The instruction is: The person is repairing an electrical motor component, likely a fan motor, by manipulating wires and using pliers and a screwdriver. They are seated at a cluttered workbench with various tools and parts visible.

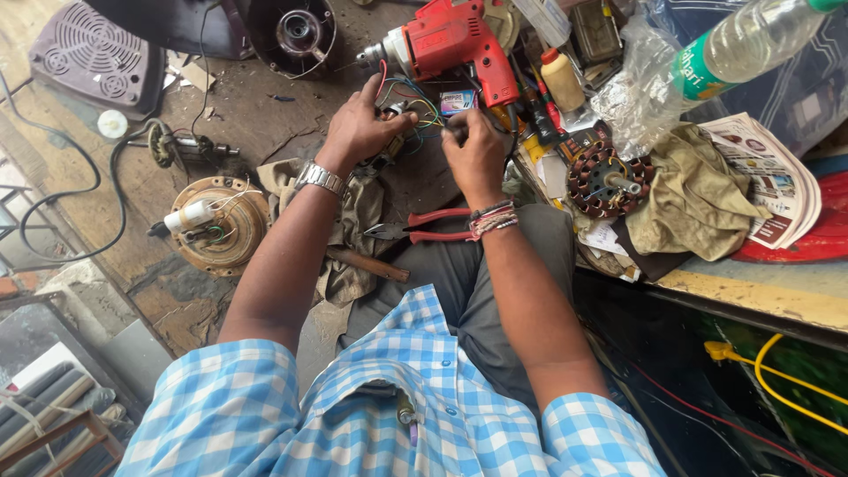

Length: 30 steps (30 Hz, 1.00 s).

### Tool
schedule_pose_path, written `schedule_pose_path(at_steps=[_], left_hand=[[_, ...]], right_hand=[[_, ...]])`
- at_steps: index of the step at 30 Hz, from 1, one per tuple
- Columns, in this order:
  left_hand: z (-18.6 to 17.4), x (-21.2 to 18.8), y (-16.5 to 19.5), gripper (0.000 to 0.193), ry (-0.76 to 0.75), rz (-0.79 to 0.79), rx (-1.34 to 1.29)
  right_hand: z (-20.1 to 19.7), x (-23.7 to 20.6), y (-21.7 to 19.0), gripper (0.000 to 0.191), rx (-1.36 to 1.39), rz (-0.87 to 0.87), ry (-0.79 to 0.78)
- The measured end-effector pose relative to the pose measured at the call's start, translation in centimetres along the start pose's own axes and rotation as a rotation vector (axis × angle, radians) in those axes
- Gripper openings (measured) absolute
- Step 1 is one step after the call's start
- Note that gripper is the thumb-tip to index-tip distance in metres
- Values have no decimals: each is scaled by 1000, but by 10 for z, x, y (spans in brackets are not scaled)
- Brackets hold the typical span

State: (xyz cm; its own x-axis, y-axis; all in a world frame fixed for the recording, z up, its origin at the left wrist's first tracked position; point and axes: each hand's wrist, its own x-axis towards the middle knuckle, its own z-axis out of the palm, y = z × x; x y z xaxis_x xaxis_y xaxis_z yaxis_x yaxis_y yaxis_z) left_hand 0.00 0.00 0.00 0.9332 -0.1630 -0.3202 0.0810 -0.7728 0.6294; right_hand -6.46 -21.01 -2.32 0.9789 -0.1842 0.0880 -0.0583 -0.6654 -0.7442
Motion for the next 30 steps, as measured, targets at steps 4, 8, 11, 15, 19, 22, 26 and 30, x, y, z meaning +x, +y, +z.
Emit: schedule_pose_path(at_steps=[4, 8, 11, 15, 19, 22, 26, 30], left_hand=[[9, 9, -14, 104, 70, 97, -7], [15, 10, -20, 103, 86, 115, -13], [13, 9, -21, 103, 82, 92, -12], [13, 8, -17, 103, 66, 78, -32], [11, 8, -16, 103, 73, 98, -10], [13, 6, -16, 103, 65, 78, -16], [13, 8, -16, 103, 72, 85, -16], [14, 9, -17, 104, 49, 45, -16]], right_hand=[[9, -3, 7, 16, 212, -137, -109], [22, -8, 0, 17, 273, 100, -195], [23, -6, -8, 15, 439, 251, -258], [20, -9, -15, 14, 481, 251, -223], [23, -8, -15, 12, 428, -124, -156], [23, -8, -10, 14, 362, -64, -174], [22, -4, -5, 15, 366, 13, -143], [26, -7, -10, 18, 407, -18, -132]])
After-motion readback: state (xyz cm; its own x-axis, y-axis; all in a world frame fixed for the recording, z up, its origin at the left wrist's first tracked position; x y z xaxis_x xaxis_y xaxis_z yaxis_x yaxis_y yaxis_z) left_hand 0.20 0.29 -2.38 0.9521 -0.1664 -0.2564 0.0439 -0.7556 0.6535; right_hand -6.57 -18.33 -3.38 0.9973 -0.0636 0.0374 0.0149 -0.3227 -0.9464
